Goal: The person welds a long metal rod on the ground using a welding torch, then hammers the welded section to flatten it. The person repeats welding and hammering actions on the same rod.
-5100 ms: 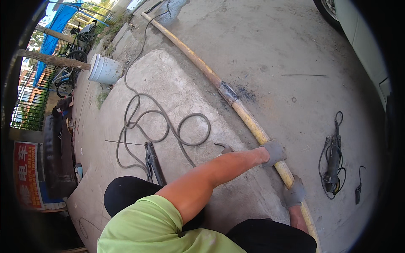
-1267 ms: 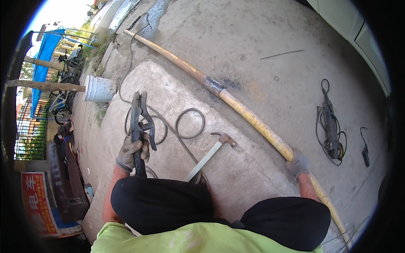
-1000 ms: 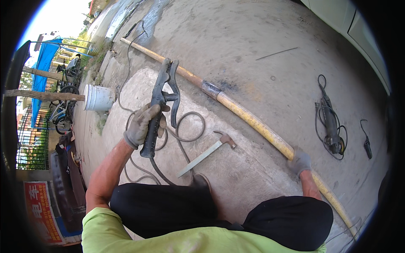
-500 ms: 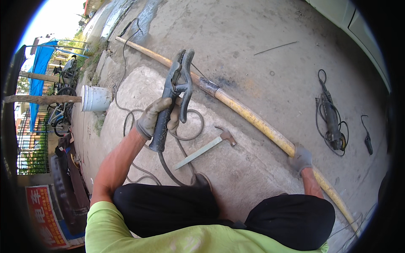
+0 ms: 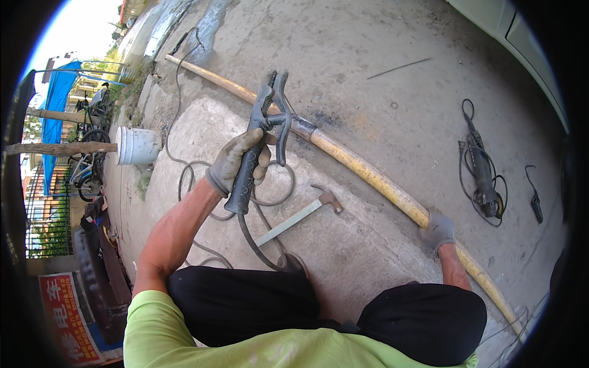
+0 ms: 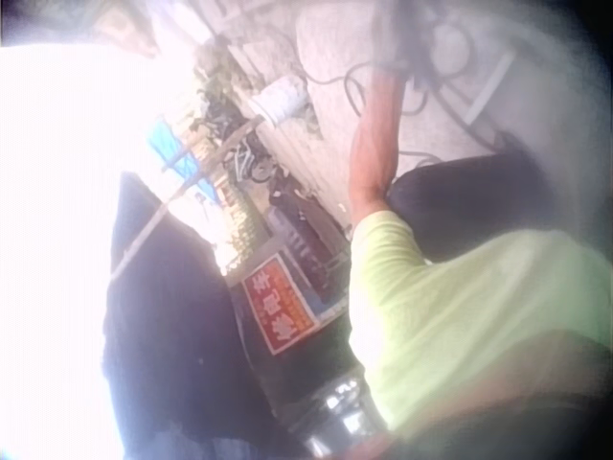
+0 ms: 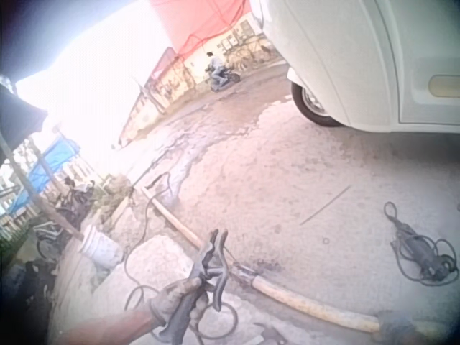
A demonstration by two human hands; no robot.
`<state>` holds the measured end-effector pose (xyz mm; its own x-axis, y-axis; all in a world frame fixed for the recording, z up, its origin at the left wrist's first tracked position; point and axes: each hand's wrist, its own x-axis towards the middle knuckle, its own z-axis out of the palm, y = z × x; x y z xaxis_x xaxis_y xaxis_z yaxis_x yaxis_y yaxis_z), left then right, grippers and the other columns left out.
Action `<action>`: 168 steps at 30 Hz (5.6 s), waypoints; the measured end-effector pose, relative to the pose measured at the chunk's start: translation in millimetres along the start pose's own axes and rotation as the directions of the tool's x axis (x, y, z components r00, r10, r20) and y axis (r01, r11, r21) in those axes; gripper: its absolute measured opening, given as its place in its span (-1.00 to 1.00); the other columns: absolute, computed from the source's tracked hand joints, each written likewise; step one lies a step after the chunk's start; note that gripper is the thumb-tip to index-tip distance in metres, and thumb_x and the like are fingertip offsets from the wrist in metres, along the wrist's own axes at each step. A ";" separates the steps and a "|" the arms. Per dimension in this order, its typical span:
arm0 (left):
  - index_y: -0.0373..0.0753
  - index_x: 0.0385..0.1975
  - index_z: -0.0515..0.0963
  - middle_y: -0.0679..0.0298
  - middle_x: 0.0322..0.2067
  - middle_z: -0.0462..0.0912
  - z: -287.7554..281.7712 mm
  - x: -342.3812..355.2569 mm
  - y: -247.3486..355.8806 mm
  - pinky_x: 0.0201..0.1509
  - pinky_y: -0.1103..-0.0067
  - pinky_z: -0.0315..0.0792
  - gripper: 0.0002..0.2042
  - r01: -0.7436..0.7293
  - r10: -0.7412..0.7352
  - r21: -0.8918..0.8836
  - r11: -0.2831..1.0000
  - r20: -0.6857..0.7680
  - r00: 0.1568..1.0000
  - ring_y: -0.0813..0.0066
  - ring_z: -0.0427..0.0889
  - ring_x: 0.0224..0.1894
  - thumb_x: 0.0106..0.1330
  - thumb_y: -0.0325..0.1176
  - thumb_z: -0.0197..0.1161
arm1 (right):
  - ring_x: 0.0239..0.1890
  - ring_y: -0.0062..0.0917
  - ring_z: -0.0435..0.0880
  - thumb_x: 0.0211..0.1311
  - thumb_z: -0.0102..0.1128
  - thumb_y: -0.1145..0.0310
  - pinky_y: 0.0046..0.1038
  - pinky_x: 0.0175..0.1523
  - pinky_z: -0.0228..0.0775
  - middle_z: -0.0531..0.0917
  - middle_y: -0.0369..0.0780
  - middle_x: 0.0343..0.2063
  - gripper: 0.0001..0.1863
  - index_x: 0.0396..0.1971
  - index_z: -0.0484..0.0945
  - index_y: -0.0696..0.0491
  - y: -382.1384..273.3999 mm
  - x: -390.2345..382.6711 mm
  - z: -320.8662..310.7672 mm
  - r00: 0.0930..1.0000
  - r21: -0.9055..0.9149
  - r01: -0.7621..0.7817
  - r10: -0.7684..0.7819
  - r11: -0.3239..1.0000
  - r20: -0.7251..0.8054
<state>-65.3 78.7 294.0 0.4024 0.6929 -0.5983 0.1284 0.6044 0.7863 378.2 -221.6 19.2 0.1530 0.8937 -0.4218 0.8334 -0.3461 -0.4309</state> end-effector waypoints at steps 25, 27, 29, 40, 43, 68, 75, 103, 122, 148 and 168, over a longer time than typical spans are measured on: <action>-0.35 0.08 0.64 0.24 -0.52 0.67 22.8 -18.3 7.9 -0.63 0.59 0.49 -0.55 -0.029 0.027 0.054 0.998 0.027 0.999 0.50 0.58 -0.68 0.68 0.00 0.15 | 0.02 -0.02 0.77 0.09 0.40 0.28 -0.06 0.14 0.61 0.76 0.01 -0.05 -0.48 0.10 0.63 0.05 -5.7 -2.9 -2.5 1.000 -0.005 -0.022 0.022 1.000 -0.008; -0.33 0.08 0.62 0.24 -0.52 0.67 26.5 -22.6 15.5 -0.64 0.59 0.48 -0.56 -0.054 0.063 -0.101 0.993 0.092 0.994 0.49 0.57 -0.70 0.69 0.00 0.14 | 0.02 -0.01 0.77 0.08 0.41 0.25 -0.06 0.13 0.61 0.76 0.02 -0.05 -0.48 0.09 0.63 0.04 -5.0 -5.4 -0.2 0.999 -0.007 -0.033 0.033 0.999 -0.005; -0.32 0.07 0.62 0.24 -0.52 0.68 26.3 -24.4 18.9 -0.64 0.58 0.49 -0.56 -0.092 0.107 -0.108 0.990 0.144 0.984 0.49 0.57 -0.70 0.68 0.01 0.14 | 0.00 0.00 0.78 0.06 0.42 0.22 -0.05 0.11 0.62 0.77 0.03 -0.06 -0.47 0.08 0.64 0.04 -4.1 -3.5 -1.8 0.999 -0.019 -0.030 0.030 0.999 -0.010; -0.36 0.07 0.63 0.25 -0.53 0.67 30.0 -25.4 17.7 -0.62 0.59 0.54 -0.54 -0.079 0.086 -0.081 0.994 0.084 0.993 0.51 0.60 -0.68 0.69 0.02 0.14 | 0.00 -0.02 0.77 0.07 0.47 0.24 -0.06 0.10 0.62 0.76 -0.01 -0.06 -0.43 0.13 0.61 0.04 -1.1 -6.5 8.1 0.999 -0.075 -0.001 -0.002 0.997 -0.040; -0.37 0.06 0.63 0.25 -0.53 0.67 19.5 -20.0 2.4 -0.63 0.59 0.55 -0.51 -0.011 0.010 0.036 0.999 0.035 0.999 0.51 0.61 -0.69 0.66 0.05 0.18 | 0.00 -0.02 0.77 0.07 0.47 0.25 -0.05 0.10 0.62 0.76 -0.01 -0.07 -0.42 0.14 0.59 0.05 -0.4 -10.5 13.6 0.998 -0.078 0.011 -0.016 0.997 -0.067; -0.36 0.07 0.59 0.26 -0.51 0.68 16.3 -42.6 6.4 -0.60 0.63 0.57 -0.55 -0.089 0.088 0.031 0.996 0.041 0.995 0.53 0.65 -0.66 0.65 0.01 0.21 | -0.05 0.00 0.77 0.07 0.46 0.24 -0.03 0.07 0.62 0.74 0.02 -0.08 -0.44 0.11 0.59 0.07 -4.6 -0.5 7.0 0.993 -0.094 0.081 -0.088 0.992 -0.080; -0.36 0.04 0.56 0.27 -0.40 0.72 5.2 -59.2 -5.6 -0.38 0.53 0.55 -0.49 0.108 0.099 0.780 0.617 -0.213 0.972 0.53 0.69 -0.45 0.46 0.03 0.43 | -0.03 0.01 0.78 0.04 0.45 0.29 -0.03 0.10 0.62 0.75 0.02 -0.07 -0.48 0.07 0.63 0.07 -14.9 -13.8 19.4 0.995 -0.100 -0.054 0.045 0.994 -0.093; -0.20 0.06 0.65 -0.06 -0.06 0.80 -118.1 -203.0 -230.0 0.16 0.14 0.58 -0.48 0.768 -0.113 0.499 0.402 -0.805 0.582 -0.10 0.78 0.08 0.34 0.11 0.47 | 0.02 -0.09 0.74 -0.07 0.61 -0.02 -0.12 0.15 0.62 0.74 -0.02 -0.08 -0.28 0.05 0.68 0.14 16.7 31.1 -67.5 0.900 -0.090 0.236 -0.182 0.968 0.397; -0.33 0.20 0.57 0.23 -0.19 0.75 -116.1 -364.0 6.7 -0.15 0.52 0.63 -0.54 0.512 -0.477 -0.001 0.859 -0.366 0.799 0.50 0.76 -0.22 0.57 -0.06 0.34 | -0.20 -0.27 0.83 0.08 0.59 0.06 -0.28 0.01 0.67 0.79 -0.08 -0.27 -0.39 0.03 0.70 0.16 -259.3 -84.5 -372.0 0.768 -0.154 0.145 -0.013 0.977 0.640; -0.27 0.09 0.58 0.07 -0.21 0.83 -46.0 -320.0 146.2 -0.22 0.22 0.77 -0.68 0.327 -0.901 -0.857 0.398 -0.298 0.316 0.17 0.87 -0.29 0.59 -0.15 0.32 | -0.46 -0.61 0.59 0.55 0.35 0.16 -0.45 -0.34 0.53 0.68 -0.32 -0.40 -0.73 -0.05 0.68 0.06 -373.3 329.2 -567.1 0.794 0.278 -0.383 0.160 0.881 0.586; -0.33 0.14 0.67 -0.02 -0.07 0.83 -253.1 4.4 438.4 -0.20 0.31 0.80 -0.65 0.552 -0.913 -0.799 0.240 0.007 0.407 0.16 0.89 -0.22 0.64 -0.16 0.27 | -0.40 -0.47 0.70 0.56 0.31 0.16 -0.39 -0.34 0.60 0.73 -0.20 -0.25 -0.67 0.07 0.65 0.11 -628.3 811.8 -710.3 0.650 0.314 -0.689 0.366 0.653 0.666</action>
<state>-236.6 446.2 597.0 0.0531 -0.2724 -0.9607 -0.4709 0.8415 -0.2647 356.0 924.2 514.1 0.0508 0.2646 -0.9630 0.2718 -0.9315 -0.2416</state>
